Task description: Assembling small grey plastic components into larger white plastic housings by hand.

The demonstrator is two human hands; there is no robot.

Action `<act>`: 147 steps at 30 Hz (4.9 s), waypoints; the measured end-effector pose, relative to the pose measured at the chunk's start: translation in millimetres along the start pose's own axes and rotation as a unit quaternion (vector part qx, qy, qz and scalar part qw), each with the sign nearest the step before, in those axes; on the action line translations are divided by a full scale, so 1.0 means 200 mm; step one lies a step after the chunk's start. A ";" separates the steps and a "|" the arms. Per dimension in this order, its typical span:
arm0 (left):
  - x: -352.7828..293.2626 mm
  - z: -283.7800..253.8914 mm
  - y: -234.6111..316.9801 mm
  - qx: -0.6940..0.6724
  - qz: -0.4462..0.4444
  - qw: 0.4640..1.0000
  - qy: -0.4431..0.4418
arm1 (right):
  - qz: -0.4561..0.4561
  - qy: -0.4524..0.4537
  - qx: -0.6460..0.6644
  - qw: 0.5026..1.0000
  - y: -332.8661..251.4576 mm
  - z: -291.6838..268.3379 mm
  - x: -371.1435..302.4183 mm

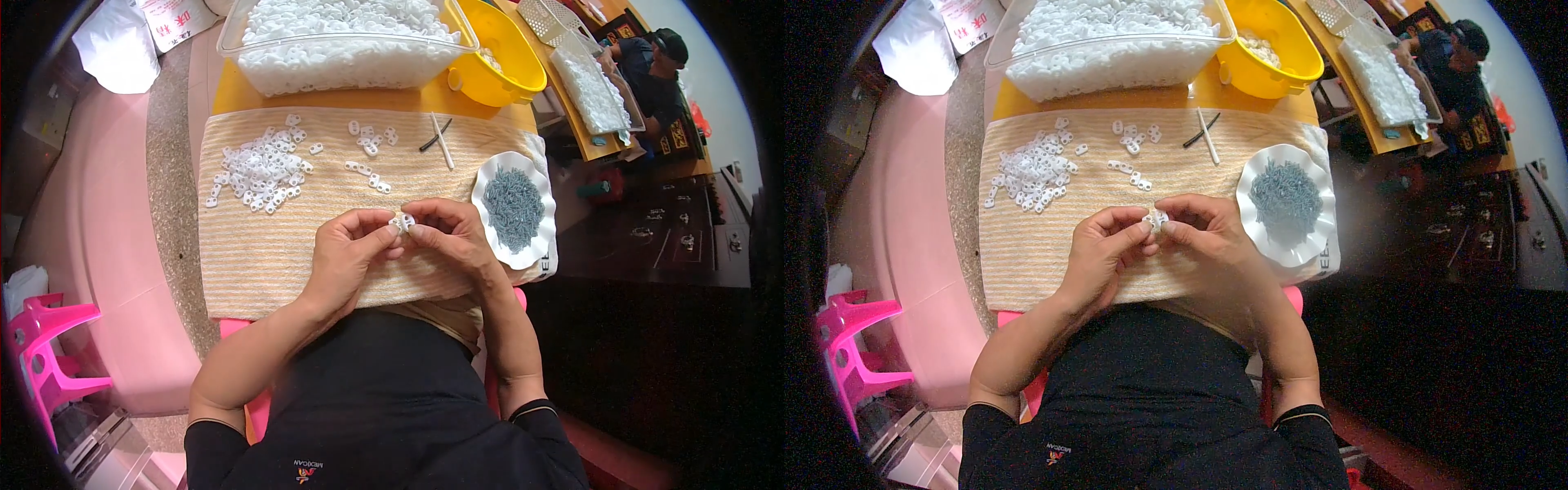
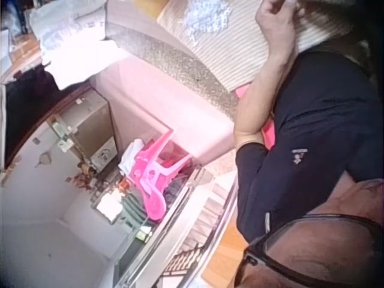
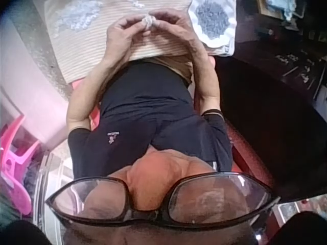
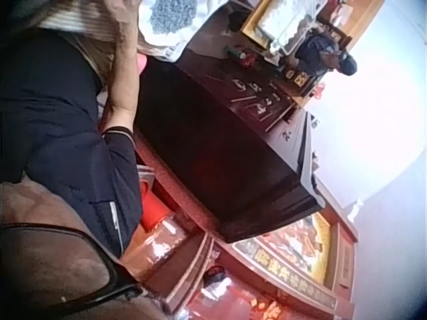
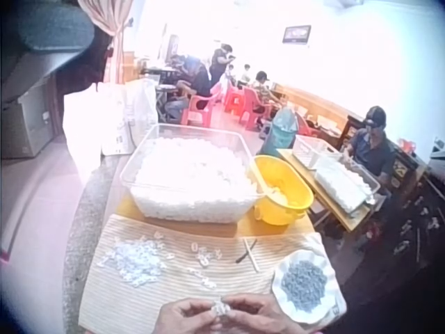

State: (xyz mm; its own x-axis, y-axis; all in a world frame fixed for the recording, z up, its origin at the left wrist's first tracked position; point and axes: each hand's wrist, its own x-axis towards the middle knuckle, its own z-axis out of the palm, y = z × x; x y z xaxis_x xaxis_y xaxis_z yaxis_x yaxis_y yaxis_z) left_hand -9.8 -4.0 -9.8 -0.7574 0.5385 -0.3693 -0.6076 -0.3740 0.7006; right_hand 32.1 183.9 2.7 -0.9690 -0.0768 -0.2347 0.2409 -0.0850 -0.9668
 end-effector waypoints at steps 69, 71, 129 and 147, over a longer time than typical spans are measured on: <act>-0.01 0.01 0.01 -0.008 -0.044 0.999 -0.007 | 0.000 -0.030 0.071 0.997 -0.01 0.01 -0.02; -0.01 0.00 0.01 -0.011 -0.041 0.999 -0.014 | 0.003 -0.025 0.069 0.997 -0.01 0.01 -0.01; 0.01 0.00 0.02 -0.099 -0.068 0.987 -0.110 | -0.116 -0.016 -0.031 0.993 -0.05 0.05 -0.04; -0.03 0.03 0.03 -0.012 -0.086 0.994 -0.073 | -0.331 0.406 -0.515 0.679 -0.58 -0.42 0.36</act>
State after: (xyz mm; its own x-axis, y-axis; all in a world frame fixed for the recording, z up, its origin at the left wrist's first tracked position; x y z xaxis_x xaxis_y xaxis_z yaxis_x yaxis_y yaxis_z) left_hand -7.9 -4.9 -1.1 -0.5998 0.6990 -0.3895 -0.7324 -0.2834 0.6191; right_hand -69.3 272.4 89.6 -0.6578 0.2491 0.7108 -0.0217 0.9371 -0.3485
